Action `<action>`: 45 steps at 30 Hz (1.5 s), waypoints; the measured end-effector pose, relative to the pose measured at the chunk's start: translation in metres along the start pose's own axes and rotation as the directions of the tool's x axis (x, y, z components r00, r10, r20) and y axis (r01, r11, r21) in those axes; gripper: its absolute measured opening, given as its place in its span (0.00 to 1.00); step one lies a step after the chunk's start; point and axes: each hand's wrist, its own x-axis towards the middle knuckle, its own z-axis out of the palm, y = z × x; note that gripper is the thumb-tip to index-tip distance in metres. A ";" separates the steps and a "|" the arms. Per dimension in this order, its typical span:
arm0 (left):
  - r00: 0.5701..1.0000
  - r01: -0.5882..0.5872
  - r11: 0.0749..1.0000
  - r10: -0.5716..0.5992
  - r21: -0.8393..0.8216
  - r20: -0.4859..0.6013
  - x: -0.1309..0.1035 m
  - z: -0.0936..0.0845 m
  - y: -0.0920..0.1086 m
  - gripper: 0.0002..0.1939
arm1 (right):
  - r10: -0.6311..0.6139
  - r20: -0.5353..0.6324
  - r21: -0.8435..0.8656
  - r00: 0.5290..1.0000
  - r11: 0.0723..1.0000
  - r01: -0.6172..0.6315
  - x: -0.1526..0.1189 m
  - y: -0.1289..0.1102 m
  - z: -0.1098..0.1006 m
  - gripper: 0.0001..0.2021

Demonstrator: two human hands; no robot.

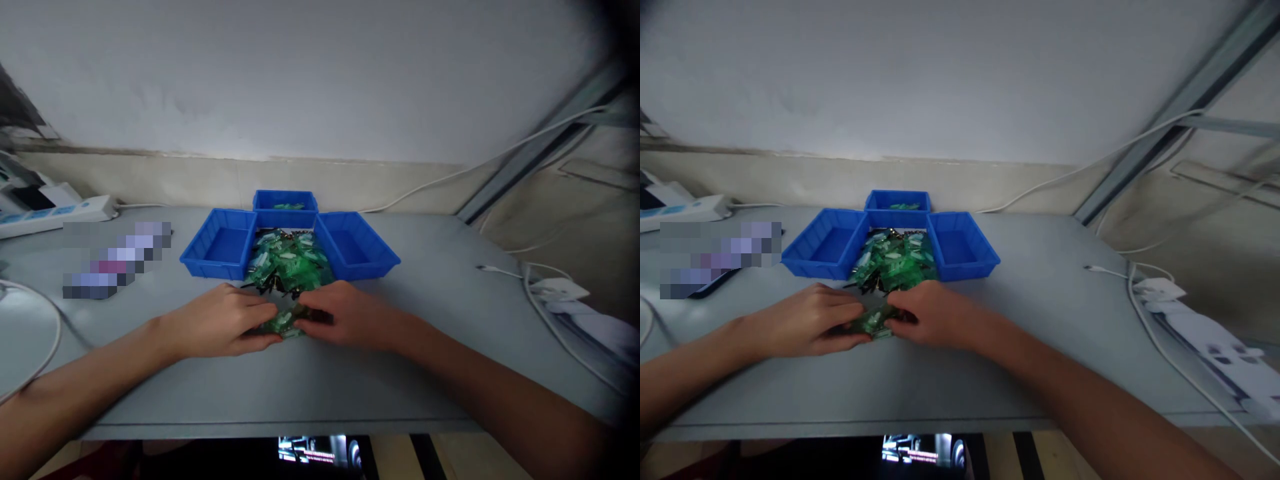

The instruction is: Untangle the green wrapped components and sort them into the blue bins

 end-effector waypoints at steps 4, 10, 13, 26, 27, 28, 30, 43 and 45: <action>1.000 0.014 1.000 -0.014 0.012 -0.016 0.000 0.001 -0.001 0.14 | -0.010 -0.026 -0.037 1.000 0.999 0.009 0.000 0.000 0.001 0.09; 0.998 0.018 1.000 -0.017 0.020 -0.060 0.000 0.001 -0.001 0.14 | -0.020 -0.039 -0.067 0.999 0.998 0.018 0.000 0.001 0.001 0.09; 0.998 0.011 1.000 -0.010 0.017 -0.070 0.000 0.002 -0.001 0.15 | -0.034 -0.057 -0.091 0.998 0.995 0.029 -0.001 0.003 0.002 0.09; 0.999 0.022 1.000 -0.021 0.015 -0.048 0.001 -0.001 0.000 0.14 | -0.031 -0.047 -0.098 0.998 0.995 0.026 -0.001 -0.001 0.000 0.09; 0.999 0.023 1.000 -0.023 0.014 -0.045 0.001 0.000 0.000 0.14 | -0.038 -0.049 -0.102 0.998 0.994 0.033 -0.001 0.000 0.000 0.09; 0.999 0.024 1.000 -0.023 0.014 -0.046 0.001 0.000 0.000 0.14 | -0.046 -0.050 -0.106 0.998 0.993 0.041 -0.001 0.000 0.001 0.08; 0.999 0.020 1.000 -0.020 0.017 -0.050 0.001 0.000 0.000 0.14 | -0.058 -0.054 -0.116 0.997 0.992 0.051 -0.001 0.001 0.001 0.08; 0.998 0.003 0.999 -0.001 0.032 -0.057 0.000 0.000 -0.001 0.14 | -0.075 -0.052 -0.122 0.996 0.990 0.068 -0.001 0.002 0.000 0.08; 0.999 0.005 1.000 -0.003 0.026 -0.052 0.000 -0.001 0.000 0.14 | -0.070 -0.045 -0.118 0.997 0.991 0.064 -0.001 0.001 0.000 0.08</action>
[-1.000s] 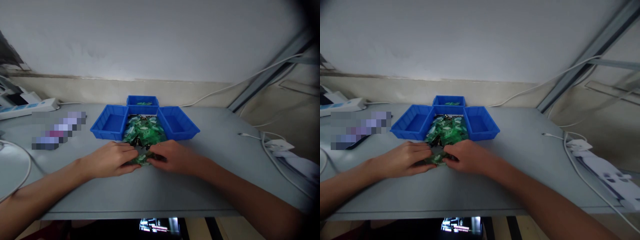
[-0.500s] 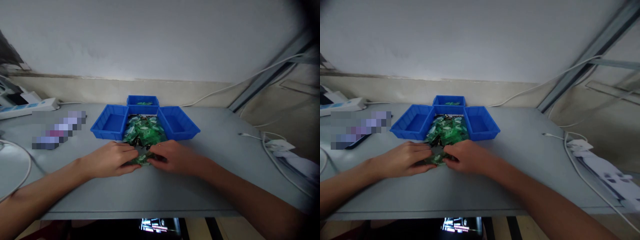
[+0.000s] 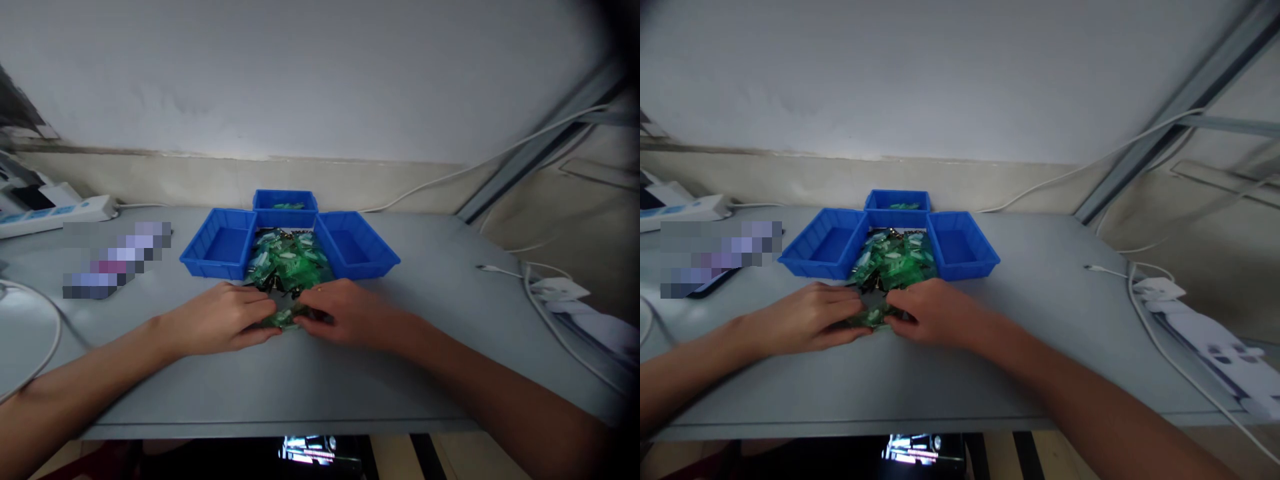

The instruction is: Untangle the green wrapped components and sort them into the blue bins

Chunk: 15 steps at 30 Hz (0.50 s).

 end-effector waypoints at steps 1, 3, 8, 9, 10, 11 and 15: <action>1.000 0.001 1.000 -0.001 -0.005 0.006 0.000 -0.001 0.000 0.13 | 0.002 -0.001 0.001 1.000 1.000 -0.002 0.000 0.000 0.000 0.09; 1.000 0.009 1.000 -0.009 -0.019 0.017 0.001 -0.003 0.001 0.12 | 0.010 -0.004 0.003 1.000 1.000 -0.010 0.000 0.000 -0.001 0.09; 0.999 0.036 0.998 -0.035 -0.058 0.034 0.002 -0.006 0.003 0.05 | 0.022 -0.008 0.007 1.000 1.000 -0.022 0.000 0.000 -0.001 0.07; 0.999 0.039 0.997 -0.037 -0.059 0.038 0.002 -0.006 0.003 0.04 | 0.022 -0.007 0.010 1.000 1.000 -0.022 0.000 0.000 -0.001 0.07; 0.998 0.043 0.997 -0.040 -0.059 0.043 0.002 -0.007 0.003 0.04 | 0.025 -0.002 0.011 1.000 1.000 -0.025 -0.001 0.000 -0.001 0.07; 0.998 0.045 0.997 -0.042 -0.058 0.048 0.002 -0.007 0.003 0.03 | 0.025 0.000 0.013 1.000 1.000 -0.025 -0.001 0.000 -0.001 0.07; 0.998 0.043 0.997 -0.040 -0.070 0.056 0.001 -0.008 0.004 0.02 | 0.027 0.003 0.023 1.000 0.999 -0.027 -0.001 0.000 -0.002 0.07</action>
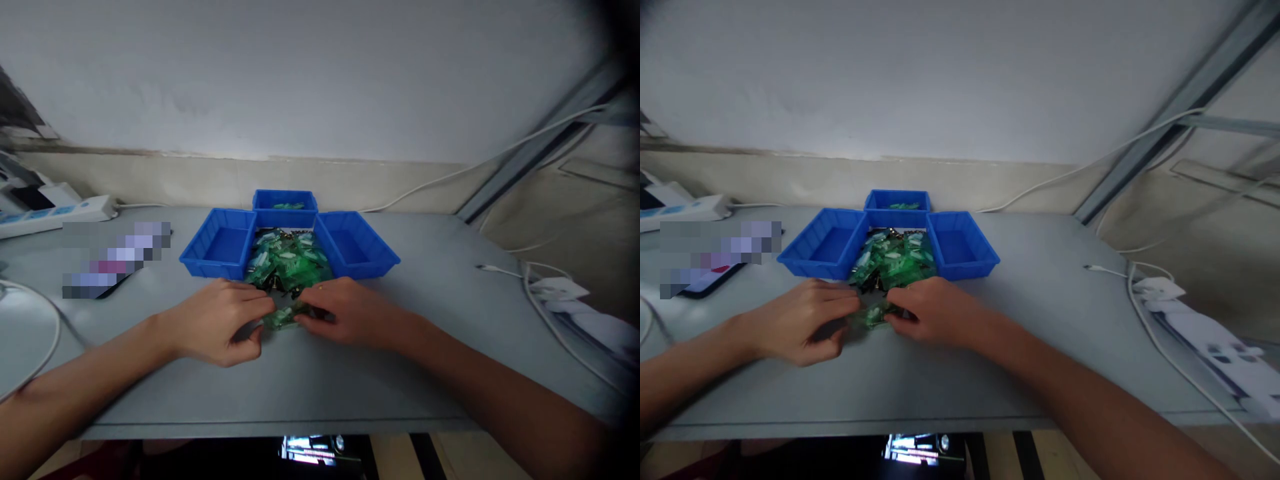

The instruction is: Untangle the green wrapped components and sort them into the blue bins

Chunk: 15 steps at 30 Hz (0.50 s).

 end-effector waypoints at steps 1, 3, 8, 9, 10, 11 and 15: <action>1.000 -0.001 1.000 0.001 -0.003 0.000 0.000 0.000 0.000 0.02 | 0.001 -0.003 0.001 1.000 1.000 -0.001 0.000 0.000 0.000 0.07; 1.000 -0.002 1.000 0.002 -0.004 -0.004 0.000 0.000 0.000 0.02 | 0.002 -0.006 0.002 1.000 1.000 -0.002 0.000 0.000 0.000 0.07; 1.000 -0.003 1.000 0.002 -0.013 -0.007 0.000 0.002 -0.001 0.03 | -0.001 -0.011 0.008 1.000 1.000 0.001 0.000 0.000 0.000 0.07; 1.000 0.000 1.000 0.000 -0.014 -0.003 0.000 0.002 -0.002 0.03 | 0.001 -0.010 0.009 1.000 1.000 -0.001 0.000 0.000 0.000 0.07; 1.000 0.003 1.000 -0.003 -0.014 0.001 0.000 0.003 -0.002 0.03 | 0.003 -0.008 0.009 1.000 1.000 -0.003 0.000 0.000 0.000 0.07; 1.000 0.006 1.000 -0.006 -0.013 0.004 0.000 0.003 -0.002 0.03 | 0.003 -0.005 0.010 1.000 1.000 -0.003 0.000 -0.001 0.000 0.07; 1.000 0.004 1.000 -0.004 -0.017 0.005 0.000 0.003 -0.002 0.04 | 0.002 -0.003 0.000 1.000 1.000 -0.002 0.000 -0.001 0.001 0.07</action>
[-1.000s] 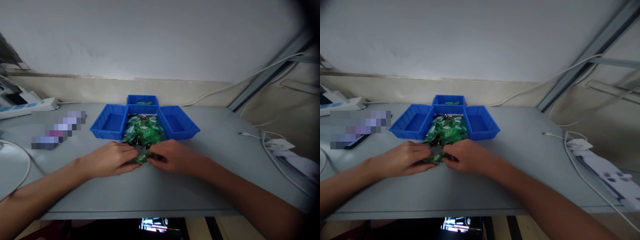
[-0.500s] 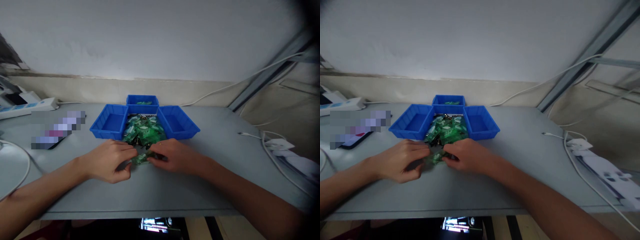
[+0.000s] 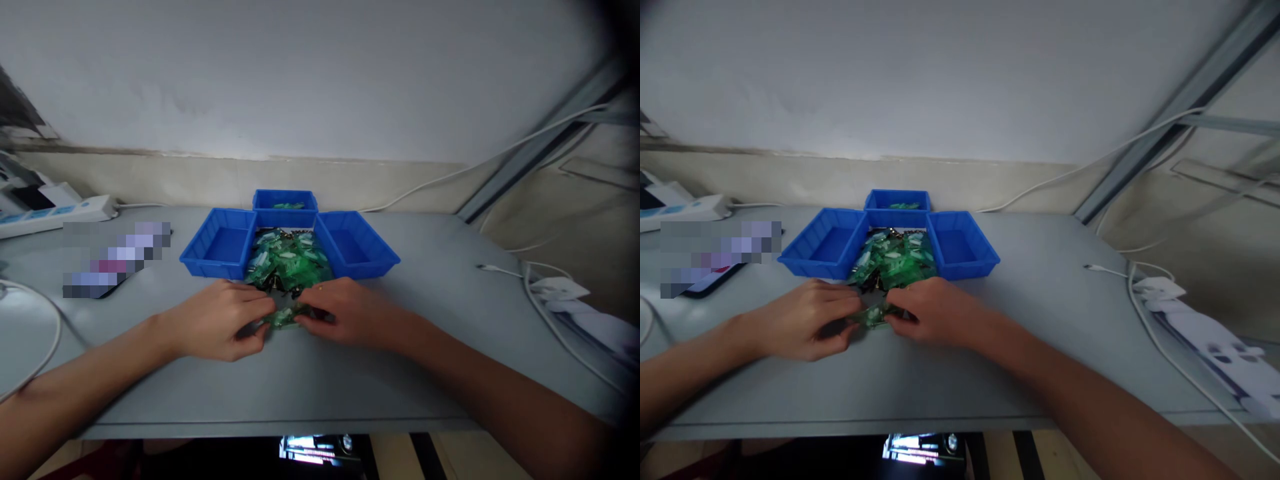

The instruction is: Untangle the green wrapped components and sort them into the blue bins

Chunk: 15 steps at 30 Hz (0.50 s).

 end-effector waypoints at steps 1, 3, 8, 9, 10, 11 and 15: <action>1.000 0.001 1.000 -0.001 0.001 0.002 0.000 0.000 0.000 0.05 | -0.003 -0.003 -0.006 1.000 1.000 0.003 0.000 0.000 0.000 0.07; 1.000 0.003 1.000 -0.003 0.004 0.005 0.000 -0.001 0.000 0.05 | -0.015 -0.007 -0.014 1.000 1.000 0.015 0.000 0.000 -0.001 0.08; 1.000 -0.005 1.000 0.005 -0.009 -0.008 0.001 -0.001 0.000 0.06 | -0.027 -0.002 -0.016 1.000 1.000 0.027 0.000 -0.001 -0.002 0.08; 1.000 -0.004 1.000 0.004 -0.014 -0.008 0.001 -0.001 0.000 0.05 | -0.025 0.002 -0.013 1.000 1.000 0.025 0.000 -0.001 -0.002 0.08; 1.000 -0.002 1.000 0.002 -0.016 -0.009 0.001 0.000 0.000 0.05 | -0.024 0.006 -0.010 1.000 1.000 0.024 0.000 0.000 -0.002 0.07; 1.000 0.000 1.000 0.000 -0.014 -0.010 0.001 0.000 -0.001 0.05 | -0.021 0.010 -0.006 1.000 1.000 0.021 0.000 0.000 -0.002 0.07; 1.000 -0.007 1.000 0.007 0.006 -0.012 0.000 0.001 -0.002 0.05 | -0.008 0.008 -0.020 1.000 1.000 0.008 0.000 0.001 -0.001 0.08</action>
